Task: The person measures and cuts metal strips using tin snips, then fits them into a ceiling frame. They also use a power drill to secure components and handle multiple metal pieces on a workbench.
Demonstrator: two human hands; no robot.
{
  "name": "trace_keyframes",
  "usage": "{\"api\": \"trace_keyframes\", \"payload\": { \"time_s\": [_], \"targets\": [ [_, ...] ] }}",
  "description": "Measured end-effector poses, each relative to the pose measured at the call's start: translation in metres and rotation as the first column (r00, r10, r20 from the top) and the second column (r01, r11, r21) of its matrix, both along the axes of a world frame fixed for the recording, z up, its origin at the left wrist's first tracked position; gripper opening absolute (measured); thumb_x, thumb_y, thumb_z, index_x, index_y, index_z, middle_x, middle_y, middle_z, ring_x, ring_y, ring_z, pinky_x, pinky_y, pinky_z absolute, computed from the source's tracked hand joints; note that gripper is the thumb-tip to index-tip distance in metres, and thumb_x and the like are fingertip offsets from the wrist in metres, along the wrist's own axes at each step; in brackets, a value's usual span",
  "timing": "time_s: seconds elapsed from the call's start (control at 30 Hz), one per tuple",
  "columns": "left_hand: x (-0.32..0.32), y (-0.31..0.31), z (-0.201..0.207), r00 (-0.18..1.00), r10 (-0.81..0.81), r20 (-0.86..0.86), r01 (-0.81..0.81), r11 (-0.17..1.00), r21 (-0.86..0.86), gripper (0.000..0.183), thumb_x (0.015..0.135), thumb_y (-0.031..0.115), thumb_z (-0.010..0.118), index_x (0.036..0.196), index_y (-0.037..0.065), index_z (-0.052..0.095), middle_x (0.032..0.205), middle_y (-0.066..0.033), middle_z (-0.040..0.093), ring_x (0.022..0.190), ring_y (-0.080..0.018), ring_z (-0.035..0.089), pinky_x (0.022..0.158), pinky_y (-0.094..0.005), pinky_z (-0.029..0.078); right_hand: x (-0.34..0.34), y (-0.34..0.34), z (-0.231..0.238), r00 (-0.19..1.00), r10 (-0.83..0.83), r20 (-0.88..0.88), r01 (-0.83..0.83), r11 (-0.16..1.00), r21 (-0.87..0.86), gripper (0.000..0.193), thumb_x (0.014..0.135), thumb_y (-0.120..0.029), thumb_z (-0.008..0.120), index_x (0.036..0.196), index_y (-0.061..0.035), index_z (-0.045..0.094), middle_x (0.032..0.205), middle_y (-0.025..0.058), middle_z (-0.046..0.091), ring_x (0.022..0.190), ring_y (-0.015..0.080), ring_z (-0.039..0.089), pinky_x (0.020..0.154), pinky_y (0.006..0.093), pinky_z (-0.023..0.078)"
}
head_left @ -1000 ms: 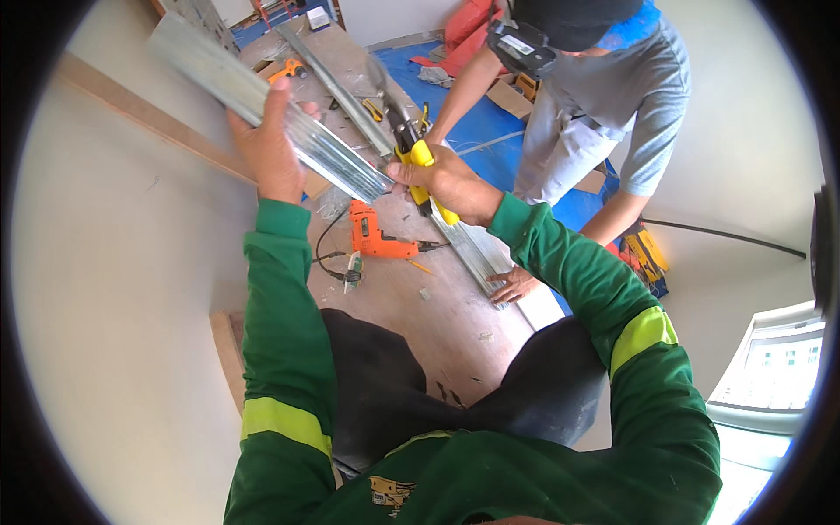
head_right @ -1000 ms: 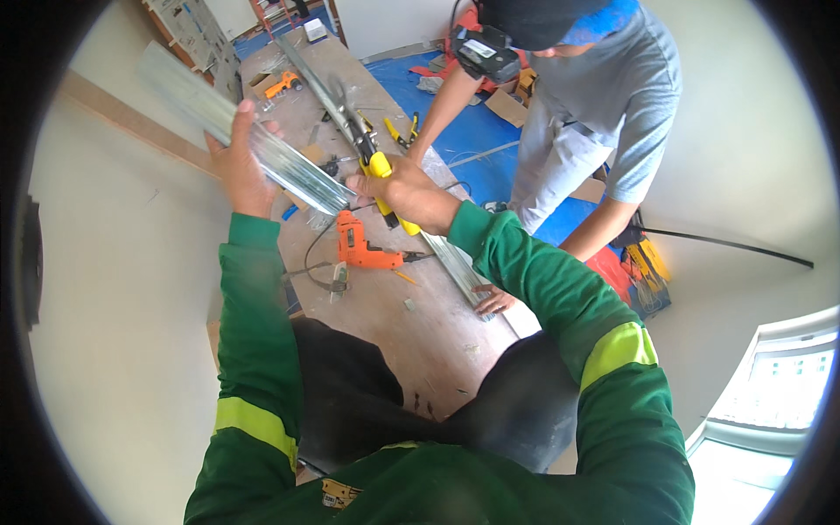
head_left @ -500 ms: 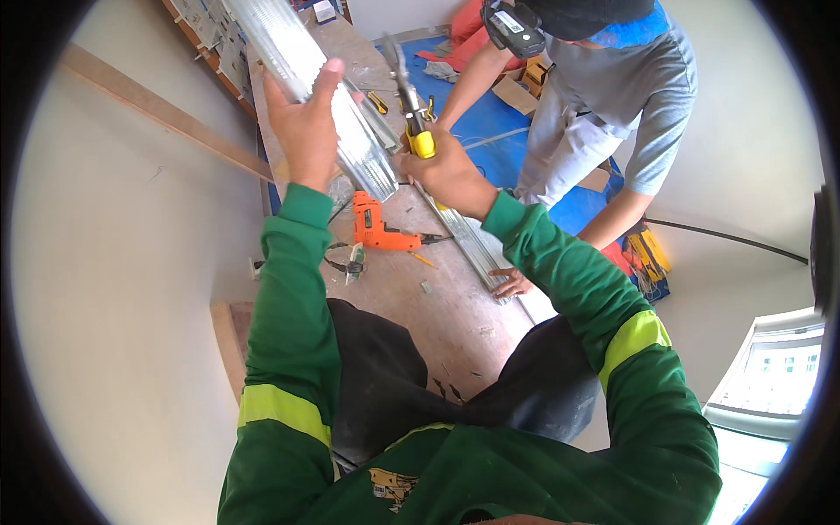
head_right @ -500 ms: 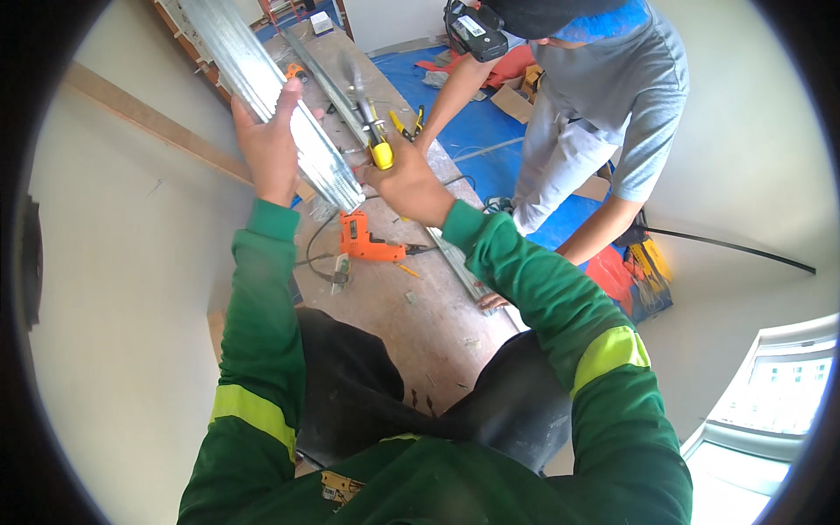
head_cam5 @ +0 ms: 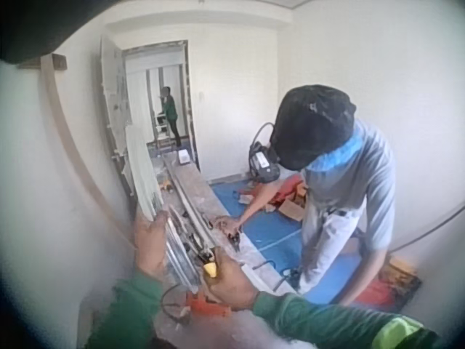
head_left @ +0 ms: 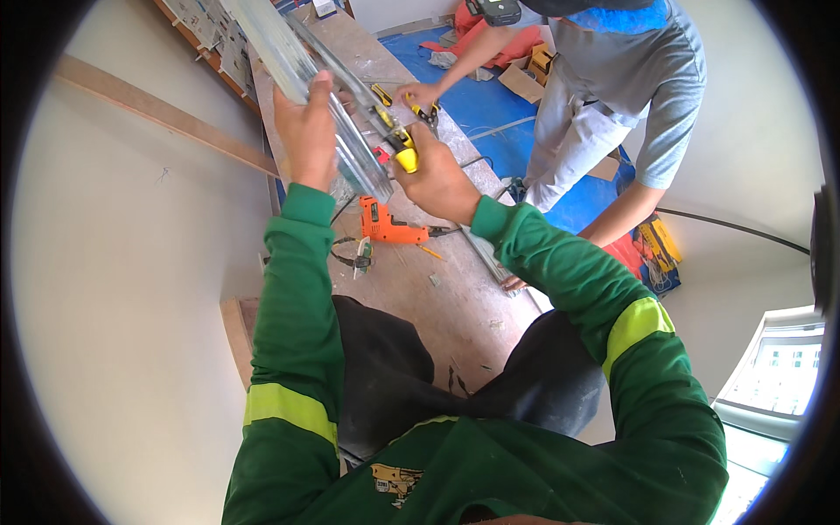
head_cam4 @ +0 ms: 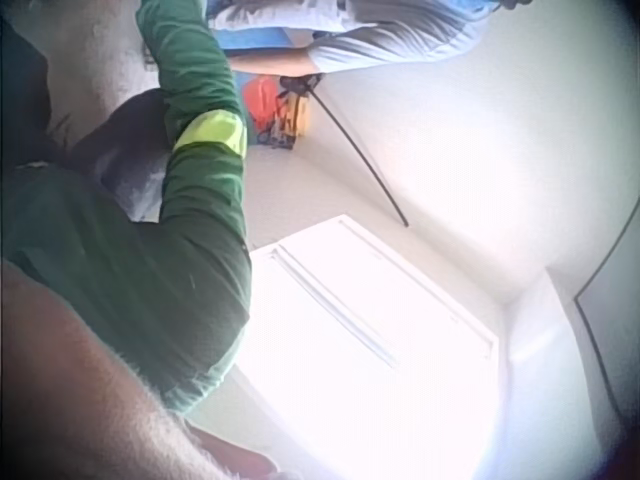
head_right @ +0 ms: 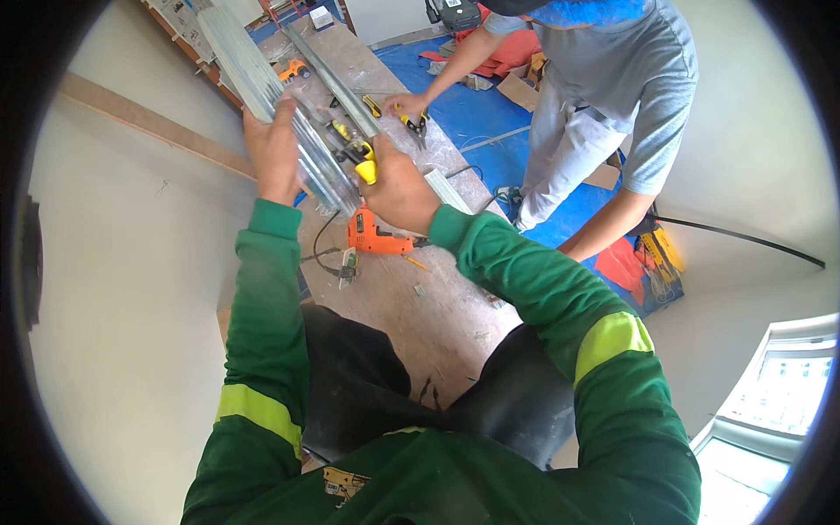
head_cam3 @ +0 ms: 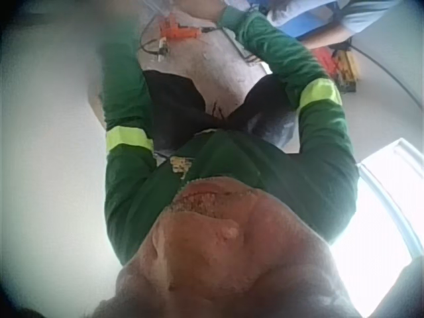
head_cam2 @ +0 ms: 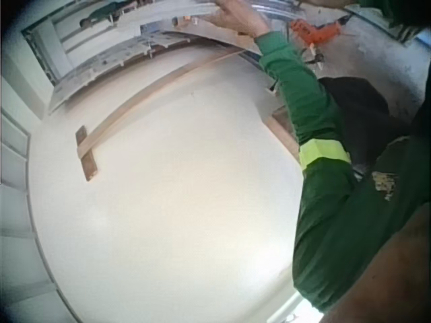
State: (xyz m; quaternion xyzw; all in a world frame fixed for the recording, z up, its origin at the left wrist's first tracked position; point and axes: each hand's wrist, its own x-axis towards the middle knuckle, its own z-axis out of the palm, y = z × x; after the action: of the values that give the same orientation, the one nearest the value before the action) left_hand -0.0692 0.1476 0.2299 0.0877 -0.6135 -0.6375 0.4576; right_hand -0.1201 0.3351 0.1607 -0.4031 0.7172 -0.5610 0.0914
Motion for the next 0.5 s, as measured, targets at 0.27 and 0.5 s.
{"api": "trace_keyframes", "payload": {
  "time_s": [0.27,0.5],
  "targets": [
    [0.023,-0.017,-0.005,0.959,-0.28,-0.038,0.276,0.903,0.328,0.058,0.107,0.051,0.065,0.142,0.007,0.052,0.092,-0.0048,0.059,0.076,-0.0152,0.06,0.068,-0.0327,0.055,0.009,0.003,-0.008,0.612,0.058,0.789,-0.109,0.994,0.012,0.029,0.094,-0.014,0.079,0.112,-0.0004,0.061,0.093,0.0096,0.068,0.085,0.0227,0.07,0.072,0.0404,0.058],
    [0.007,0.005,-0.001,0.949,0.019,0.315,-0.058,0.992,0.116,0.061,0.109,0.064,0.051,0.128,0.006,0.052,0.088,-0.0045,0.056,0.068,-0.0149,0.058,0.061,-0.0349,0.054,0.029,0.01,-0.009,0.994,-0.039,-0.103,0.039,0.999,-0.005,0.04,0.091,-0.01,0.078,0.121,0.0017,0.054,0.102,0.0311,0.069,0.091,0.0475,0.07,0.08,0.0502,0.054]
  ]
}}
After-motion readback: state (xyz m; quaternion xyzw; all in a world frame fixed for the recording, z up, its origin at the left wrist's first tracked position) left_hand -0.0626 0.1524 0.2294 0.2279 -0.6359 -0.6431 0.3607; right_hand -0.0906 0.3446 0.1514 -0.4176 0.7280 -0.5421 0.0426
